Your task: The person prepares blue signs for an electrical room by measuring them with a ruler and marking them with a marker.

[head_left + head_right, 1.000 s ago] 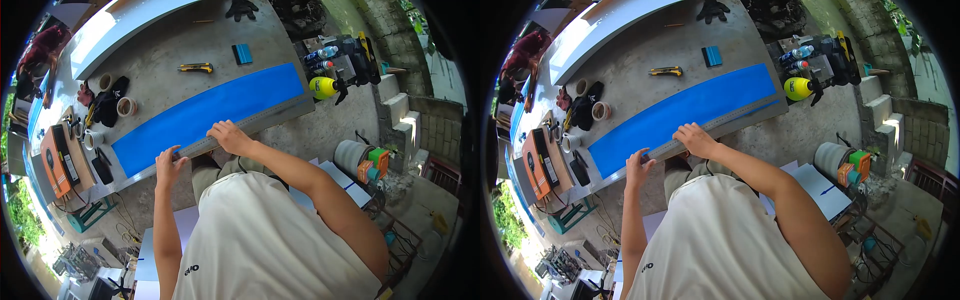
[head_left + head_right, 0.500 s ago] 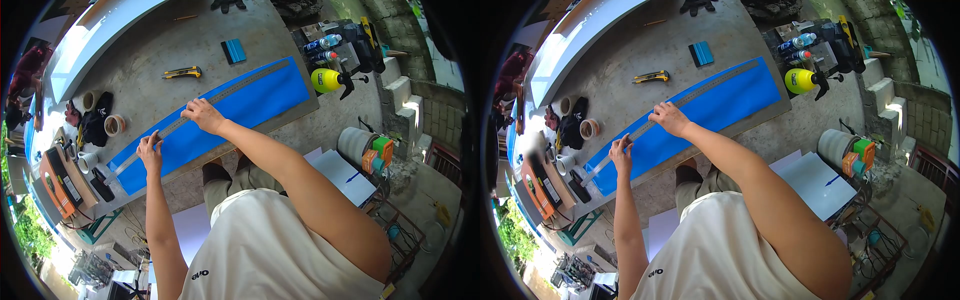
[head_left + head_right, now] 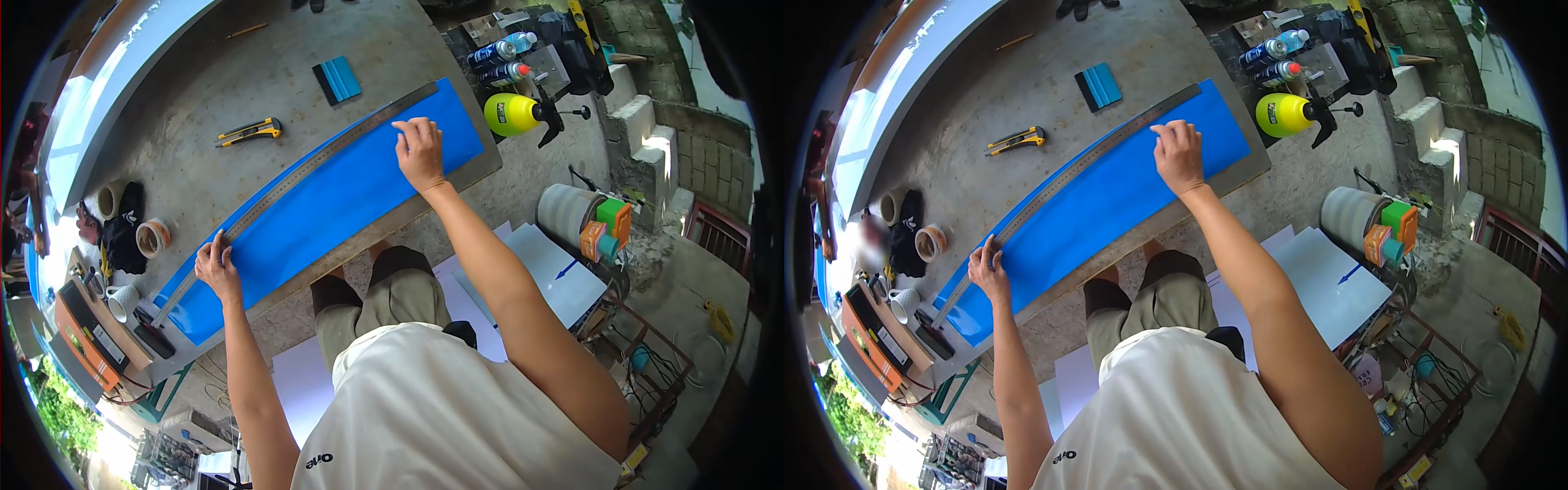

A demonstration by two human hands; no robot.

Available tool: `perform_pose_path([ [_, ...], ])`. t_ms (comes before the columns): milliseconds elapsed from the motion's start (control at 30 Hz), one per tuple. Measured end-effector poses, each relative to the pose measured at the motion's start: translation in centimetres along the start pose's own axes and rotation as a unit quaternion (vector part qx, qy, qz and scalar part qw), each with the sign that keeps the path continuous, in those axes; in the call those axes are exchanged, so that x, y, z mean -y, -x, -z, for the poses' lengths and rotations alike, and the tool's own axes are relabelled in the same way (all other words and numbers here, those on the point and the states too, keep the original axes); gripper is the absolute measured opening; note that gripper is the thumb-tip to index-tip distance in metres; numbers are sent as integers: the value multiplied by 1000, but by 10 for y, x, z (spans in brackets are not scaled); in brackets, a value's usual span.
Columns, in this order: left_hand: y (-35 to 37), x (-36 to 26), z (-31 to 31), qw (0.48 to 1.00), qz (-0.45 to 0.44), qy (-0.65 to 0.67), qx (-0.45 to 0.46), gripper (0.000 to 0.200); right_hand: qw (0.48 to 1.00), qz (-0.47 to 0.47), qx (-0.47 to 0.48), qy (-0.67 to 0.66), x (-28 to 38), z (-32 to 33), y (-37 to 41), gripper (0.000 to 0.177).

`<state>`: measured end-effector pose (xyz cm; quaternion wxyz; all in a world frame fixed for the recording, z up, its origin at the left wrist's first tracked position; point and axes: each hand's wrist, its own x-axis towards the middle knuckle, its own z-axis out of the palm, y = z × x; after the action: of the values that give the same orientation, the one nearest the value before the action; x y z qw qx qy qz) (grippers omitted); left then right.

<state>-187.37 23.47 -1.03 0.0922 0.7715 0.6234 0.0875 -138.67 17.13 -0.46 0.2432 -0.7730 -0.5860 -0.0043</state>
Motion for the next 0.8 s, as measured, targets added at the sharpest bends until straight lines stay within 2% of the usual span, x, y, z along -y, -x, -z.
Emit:
perform_pose_path([
  [100,-3,3,0,1000,-24,-5,-2,51,998,-19,18,64,-40,12,6,43],
  [200,-8,3,-1,999,-43,-4,-7,54,997,-32,27,63,-55,7,5,50],
  [333,-13,-1,4,999,-40,9,16,53,998,-43,6,49,-57,-7,5,52],
  [533,-22,-16,6,999,-25,10,32,52,993,-48,2,107,-57,-16,6,56],
  [633,-21,-16,9,999,-28,3,20,52,990,-48,33,126,-57,-18,5,62],
  [800,-22,-14,6,999,-14,23,30,52,978,-70,91,172,-49,-15,-7,62],
])
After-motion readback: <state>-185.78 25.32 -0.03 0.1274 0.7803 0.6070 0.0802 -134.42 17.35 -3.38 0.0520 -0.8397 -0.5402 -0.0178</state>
